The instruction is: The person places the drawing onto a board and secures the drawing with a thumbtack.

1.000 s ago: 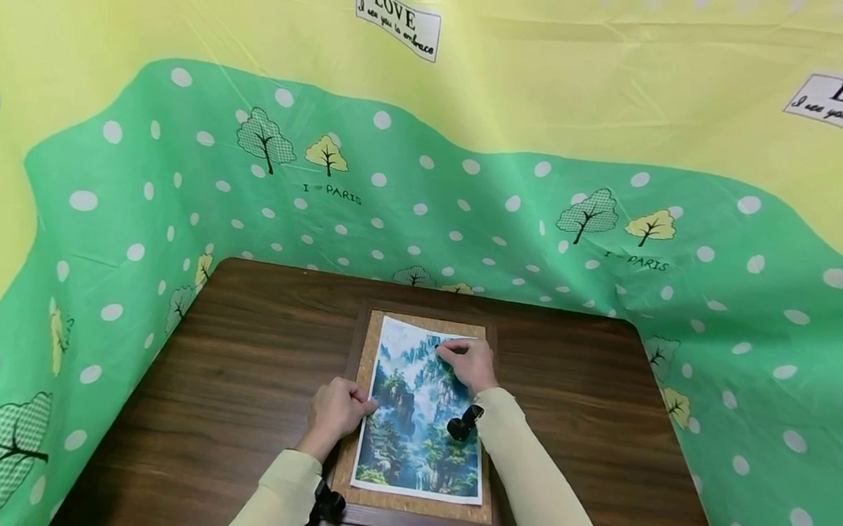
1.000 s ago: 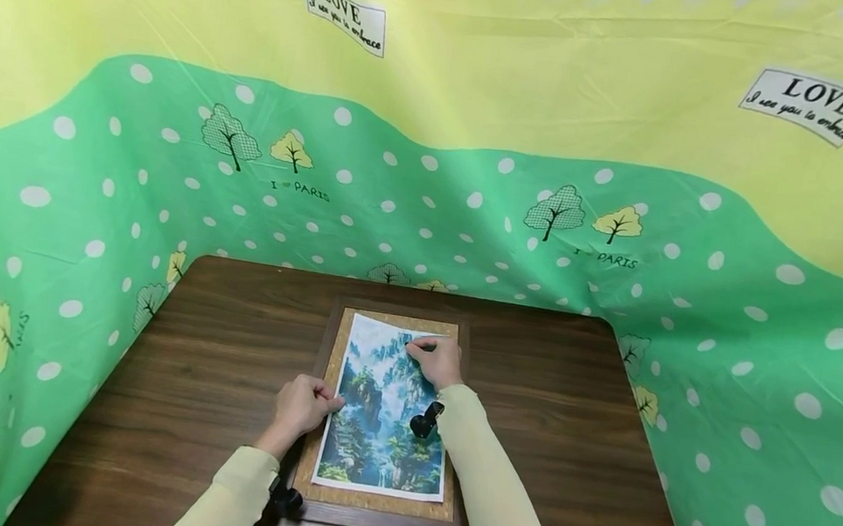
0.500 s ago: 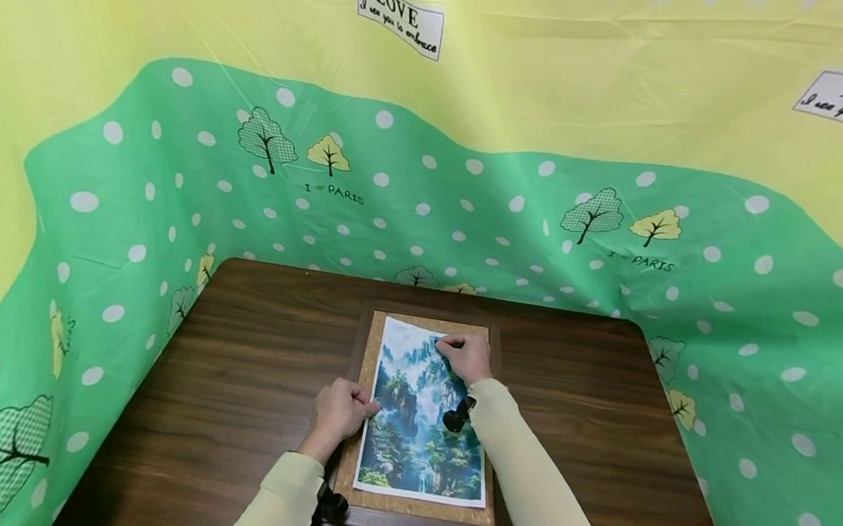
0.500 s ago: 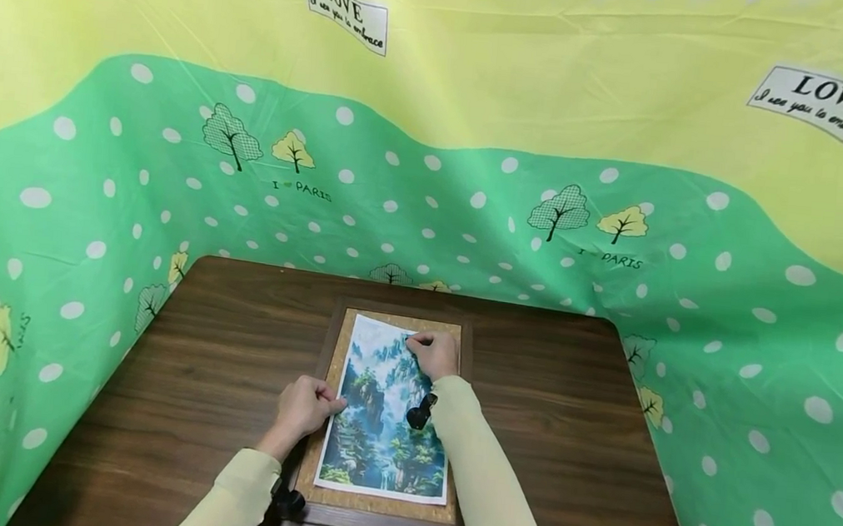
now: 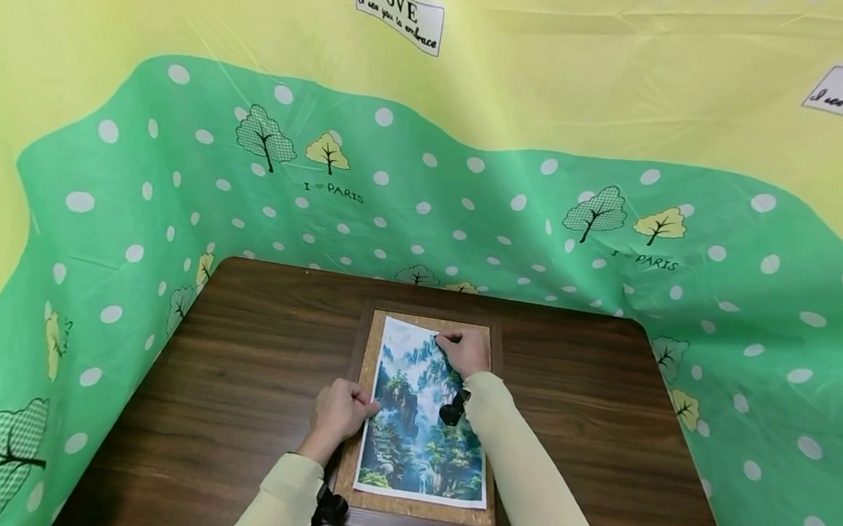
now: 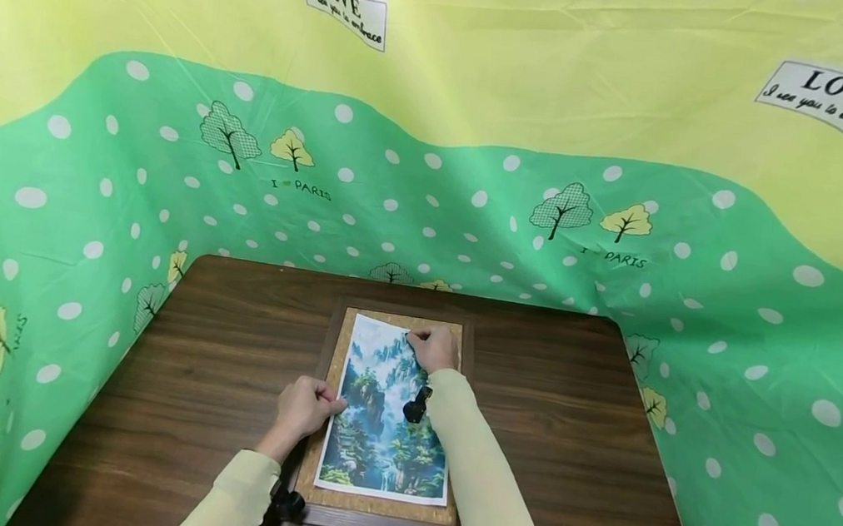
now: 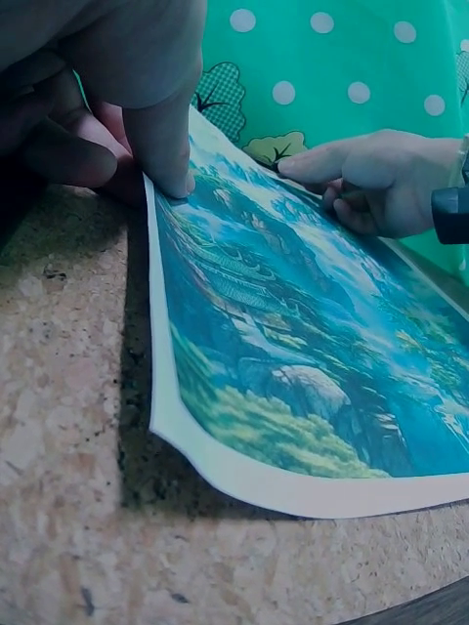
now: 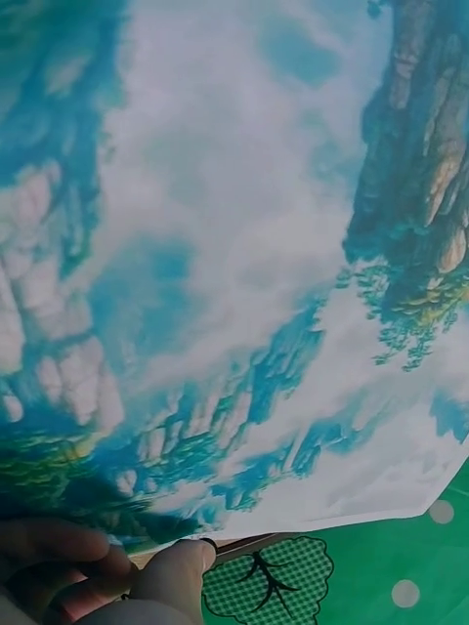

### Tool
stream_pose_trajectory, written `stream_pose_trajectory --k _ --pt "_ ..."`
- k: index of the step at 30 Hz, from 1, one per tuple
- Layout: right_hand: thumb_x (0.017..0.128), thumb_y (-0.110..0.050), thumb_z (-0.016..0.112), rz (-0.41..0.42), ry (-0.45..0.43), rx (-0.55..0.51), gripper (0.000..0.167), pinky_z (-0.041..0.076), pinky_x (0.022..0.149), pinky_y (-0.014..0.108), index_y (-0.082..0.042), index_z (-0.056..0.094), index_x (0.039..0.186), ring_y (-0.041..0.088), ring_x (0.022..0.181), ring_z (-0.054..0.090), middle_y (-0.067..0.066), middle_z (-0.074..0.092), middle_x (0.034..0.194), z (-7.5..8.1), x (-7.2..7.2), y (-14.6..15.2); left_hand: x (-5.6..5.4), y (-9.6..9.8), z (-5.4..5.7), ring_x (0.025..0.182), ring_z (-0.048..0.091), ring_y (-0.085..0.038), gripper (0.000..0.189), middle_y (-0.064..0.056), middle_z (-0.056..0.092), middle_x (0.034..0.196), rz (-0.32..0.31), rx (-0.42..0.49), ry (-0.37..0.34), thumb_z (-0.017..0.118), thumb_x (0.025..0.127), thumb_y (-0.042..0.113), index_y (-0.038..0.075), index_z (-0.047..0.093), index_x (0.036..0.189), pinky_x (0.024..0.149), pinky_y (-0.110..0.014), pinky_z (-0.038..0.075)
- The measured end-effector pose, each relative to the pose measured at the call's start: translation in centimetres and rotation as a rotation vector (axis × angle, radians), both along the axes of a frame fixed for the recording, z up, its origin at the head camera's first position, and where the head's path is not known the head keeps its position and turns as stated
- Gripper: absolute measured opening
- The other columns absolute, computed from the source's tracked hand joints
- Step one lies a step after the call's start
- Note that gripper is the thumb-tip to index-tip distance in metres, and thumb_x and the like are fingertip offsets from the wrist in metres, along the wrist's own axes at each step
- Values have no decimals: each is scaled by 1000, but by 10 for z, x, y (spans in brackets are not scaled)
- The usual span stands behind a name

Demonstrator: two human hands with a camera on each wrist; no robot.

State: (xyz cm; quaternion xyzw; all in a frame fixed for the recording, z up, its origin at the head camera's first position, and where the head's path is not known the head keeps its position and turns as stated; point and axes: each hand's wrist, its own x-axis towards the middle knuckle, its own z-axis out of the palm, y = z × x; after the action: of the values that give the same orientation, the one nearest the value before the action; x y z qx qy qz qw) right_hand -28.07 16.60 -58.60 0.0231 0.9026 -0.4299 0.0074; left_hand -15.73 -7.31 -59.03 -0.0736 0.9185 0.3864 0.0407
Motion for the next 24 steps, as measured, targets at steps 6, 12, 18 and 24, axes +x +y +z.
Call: stream_pose_trajectory --k 6,12,18,24 --pt "98 -21 77 -47 -32 26 13 57 79 47 -10 85 100 25 82 68 10 78 100 3 -3 -6 0 -1 1 50 50 -14 36 7 55 53 -5 -1 1 86 89 33 20 67 62 52 -31 39" --pt "97 -22 79 -63 -40 34 13 58 80 48 -11 85 97 26 84 69 9 78 98 -1 -8 -5 0 0 1 49 49 -14 37 7 53 52 -7 11 5 87 89 32 19 66 61 51 -31 38" --pt "95 -22 81 -68 -54 32 11 58 82 48 -12 86 94 27 88 69 8 78 98 -1 -11 -5 0 0 1 51 50 -14 35 6 54 55 -5 10 6 87 89 31 18 67 63 52 -31 38" --pt "94 -22 82 -79 -73 23 11 57 84 48 -12 86 93 27 89 68 8 78 98 -1 -13 -6 1 1 2 53 52 -14 33 6 57 57 -2 6 12 88 88 31 18 68 64 53 -31 40"
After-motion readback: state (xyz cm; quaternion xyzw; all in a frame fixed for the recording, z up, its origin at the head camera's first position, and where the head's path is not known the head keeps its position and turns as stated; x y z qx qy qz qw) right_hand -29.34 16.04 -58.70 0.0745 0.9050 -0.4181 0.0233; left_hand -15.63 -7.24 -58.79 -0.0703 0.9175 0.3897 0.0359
